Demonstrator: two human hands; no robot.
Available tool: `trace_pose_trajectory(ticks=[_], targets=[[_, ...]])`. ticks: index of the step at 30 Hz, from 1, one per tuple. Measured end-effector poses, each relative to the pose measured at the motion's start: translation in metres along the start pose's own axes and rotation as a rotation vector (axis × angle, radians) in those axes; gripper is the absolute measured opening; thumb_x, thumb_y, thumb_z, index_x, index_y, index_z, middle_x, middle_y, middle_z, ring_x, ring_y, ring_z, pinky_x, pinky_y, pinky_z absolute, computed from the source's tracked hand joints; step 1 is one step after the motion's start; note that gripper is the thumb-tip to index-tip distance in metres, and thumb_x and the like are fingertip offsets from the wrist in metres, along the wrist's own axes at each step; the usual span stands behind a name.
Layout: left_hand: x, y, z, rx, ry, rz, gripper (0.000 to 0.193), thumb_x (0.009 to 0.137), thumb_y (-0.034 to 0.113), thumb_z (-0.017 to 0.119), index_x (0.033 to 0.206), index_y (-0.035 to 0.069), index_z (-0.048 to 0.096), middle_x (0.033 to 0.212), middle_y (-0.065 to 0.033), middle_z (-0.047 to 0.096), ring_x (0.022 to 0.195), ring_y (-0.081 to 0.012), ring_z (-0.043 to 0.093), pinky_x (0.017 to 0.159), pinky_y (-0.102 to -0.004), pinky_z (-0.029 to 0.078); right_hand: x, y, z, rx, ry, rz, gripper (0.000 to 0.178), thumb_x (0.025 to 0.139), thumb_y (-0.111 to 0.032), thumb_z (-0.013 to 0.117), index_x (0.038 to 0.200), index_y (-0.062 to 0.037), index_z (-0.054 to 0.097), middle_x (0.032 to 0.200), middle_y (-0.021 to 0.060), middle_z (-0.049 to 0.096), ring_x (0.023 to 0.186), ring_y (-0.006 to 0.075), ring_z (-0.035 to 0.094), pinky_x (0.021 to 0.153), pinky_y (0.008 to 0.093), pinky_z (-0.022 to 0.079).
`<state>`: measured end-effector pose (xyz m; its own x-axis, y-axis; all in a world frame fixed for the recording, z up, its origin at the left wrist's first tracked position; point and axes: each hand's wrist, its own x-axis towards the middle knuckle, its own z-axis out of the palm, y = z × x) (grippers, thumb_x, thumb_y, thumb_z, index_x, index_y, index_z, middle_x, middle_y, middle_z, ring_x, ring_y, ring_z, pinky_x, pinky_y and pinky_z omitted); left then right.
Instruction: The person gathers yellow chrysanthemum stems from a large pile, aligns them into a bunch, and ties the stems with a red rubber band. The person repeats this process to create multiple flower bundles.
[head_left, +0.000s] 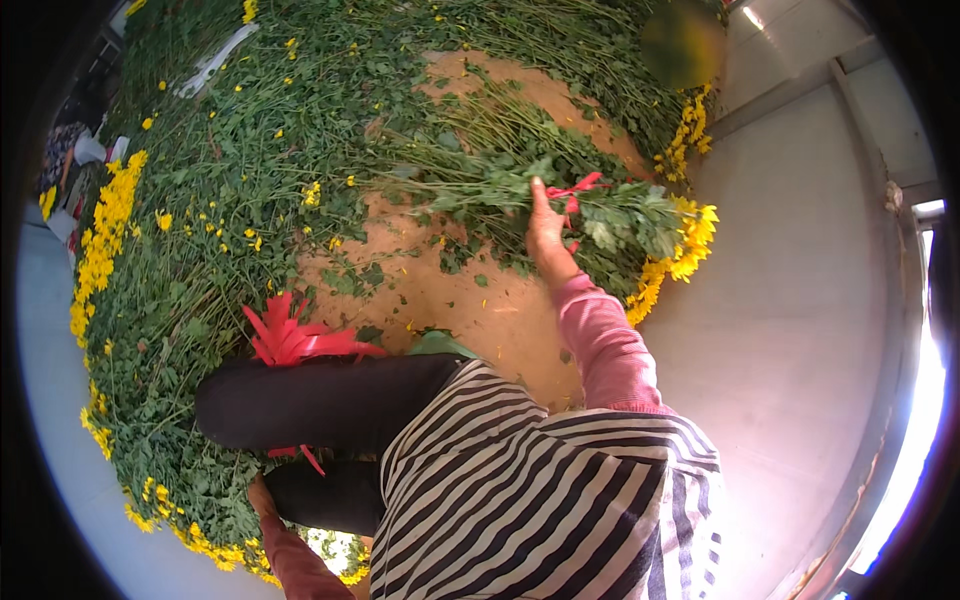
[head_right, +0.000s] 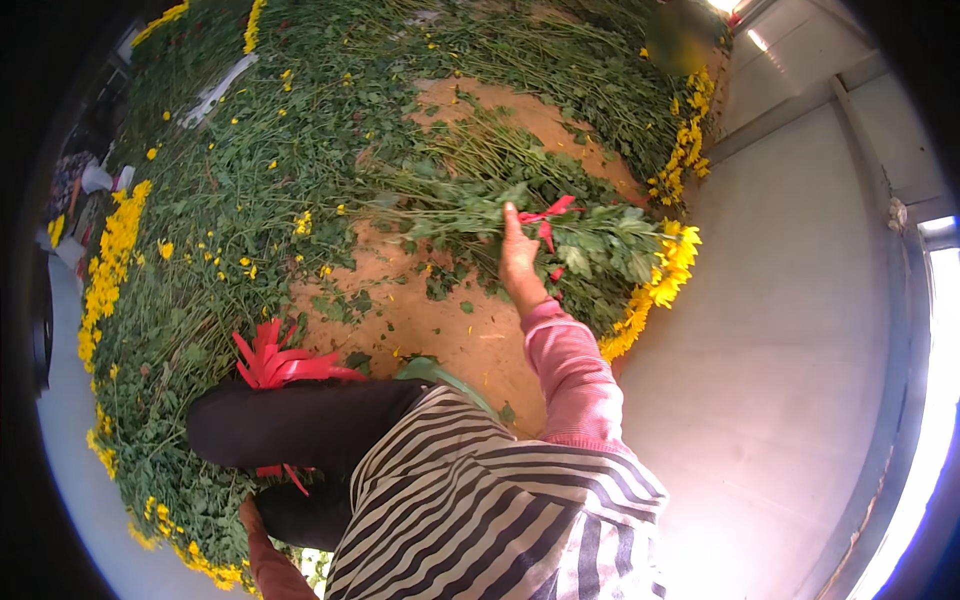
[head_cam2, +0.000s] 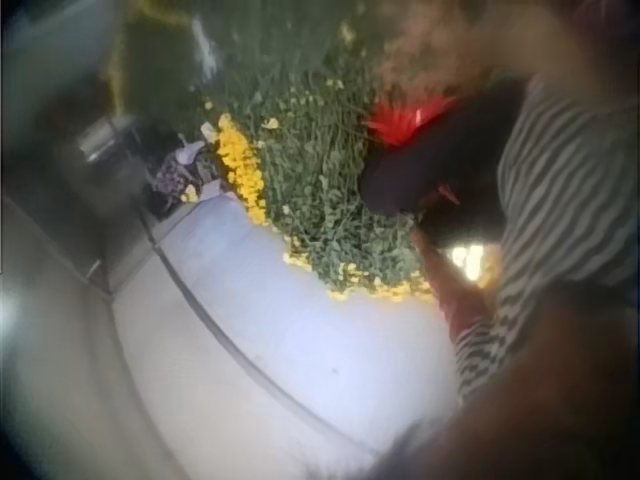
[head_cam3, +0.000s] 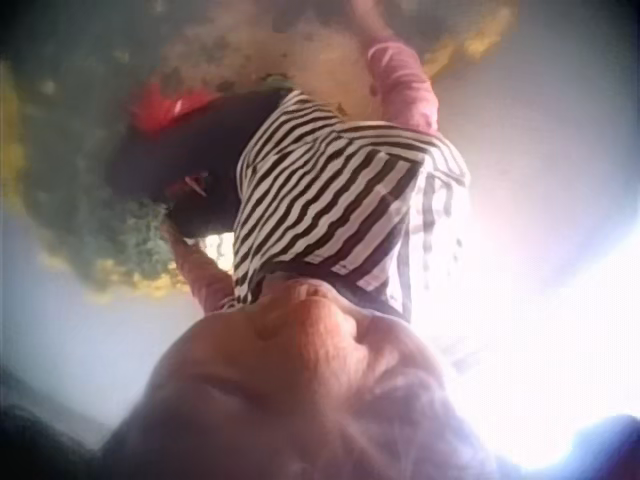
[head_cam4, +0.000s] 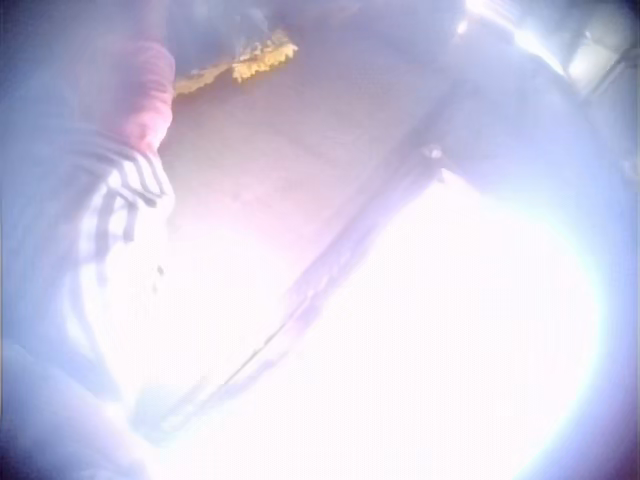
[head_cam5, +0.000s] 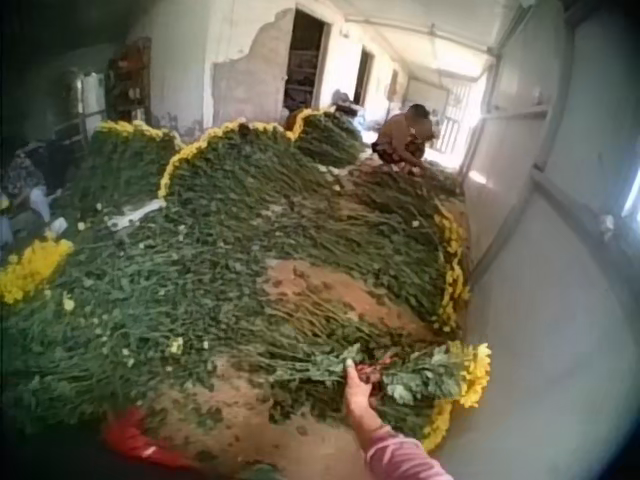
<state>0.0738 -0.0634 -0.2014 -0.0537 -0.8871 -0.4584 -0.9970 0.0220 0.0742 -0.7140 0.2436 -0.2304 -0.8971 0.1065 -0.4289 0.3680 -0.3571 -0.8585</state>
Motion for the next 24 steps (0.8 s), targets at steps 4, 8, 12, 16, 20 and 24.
trace_pose_trajectory(ticks=[4,8,12,16,20,24], targets=[[-0.009,-0.024,-0.013,0.093,-0.009,0.030,0.057,0.095,0.043,0.037,0.108,-0.006,0.063,0.100,-0.0308,0.062,0.096,-0.0475,0.057,0.083,-0.0496,0.042,0.008,-0.041,-0.039,0.092,-0.093,0.003,0.056,0.080,-0.040,0.074,0.113,0.0007,0.054,0.107,0.0122,0.062,0.083,0.0239,0.064,0.070,0.0414,0.059],[-0.030,-0.009,-0.020,0.092,-0.014,0.002,0.054,0.095,0.041,0.038,0.109,-0.004,0.062,0.100,-0.0302,0.062,0.097,-0.0471,0.056,0.083,-0.0495,0.042,0.060,-0.025,-0.096,0.176,0.151,0.342,0.070,0.081,-0.056,0.066,0.127,-0.0053,0.049,0.123,0.0114,0.055,0.106,0.0284,0.057,0.088,0.0444,0.052],[-0.045,-0.033,-0.021,0.089,-0.020,-0.076,0.050,0.095,0.039,0.035,0.106,-0.001,0.062,0.100,-0.0291,0.062,0.096,-0.0472,0.056,0.081,-0.0495,0.042,0.074,0.007,-0.090,-0.077,0.215,0.287,0.072,0.085,-0.048,0.064,0.136,-0.0053,0.037,0.138,0.0100,0.040,0.112,0.0306,0.050,0.088,0.0461,0.051],[-0.068,-0.061,-0.012,0.020,0.035,-0.086,0.049,0.097,0.038,0.034,0.101,-0.002,0.062,0.099,-0.0283,0.063,0.092,-0.0458,0.057,0.078,-0.0487,0.043,0.092,0.004,-0.081,-0.330,0.066,0.186,0.069,0.086,-0.043,0.065,0.136,-0.0048,0.036,0.138,0.0140,0.038,0.114,0.0305,0.048,0.087,0.0494,0.051],[-0.111,-0.098,-0.004,-0.113,0.098,-0.157,0.046,0.099,0.037,0.035,0.109,0.001,0.062,0.096,-0.0270,0.064,0.089,-0.0405,0.061,0.074,-0.0469,0.045,0.100,-0.014,-0.056,-1.077,-0.136,0.137,0.060,0.082,-0.041,0.070,0.122,-0.0017,0.049,0.107,0.0185,0.060,0.092,0.0303,0.059,0.077,0.0430,0.051],[-0.158,-0.088,0.007,-0.067,0.143,-0.381,0.053,0.096,0.045,0.039,0.108,0.001,0.065,0.100,-0.0219,0.066,0.094,-0.0365,0.061,0.082,-0.0450,0.047,0.102,-0.046,-0.024,-2.285,-0.661,-0.500,0.039,0.085,-0.038,0.060,0.096,-0.0016,0.069,0.097,0.0199,0.067,0.089,0.0324,0.066,0.075,0.0416,0.052]])
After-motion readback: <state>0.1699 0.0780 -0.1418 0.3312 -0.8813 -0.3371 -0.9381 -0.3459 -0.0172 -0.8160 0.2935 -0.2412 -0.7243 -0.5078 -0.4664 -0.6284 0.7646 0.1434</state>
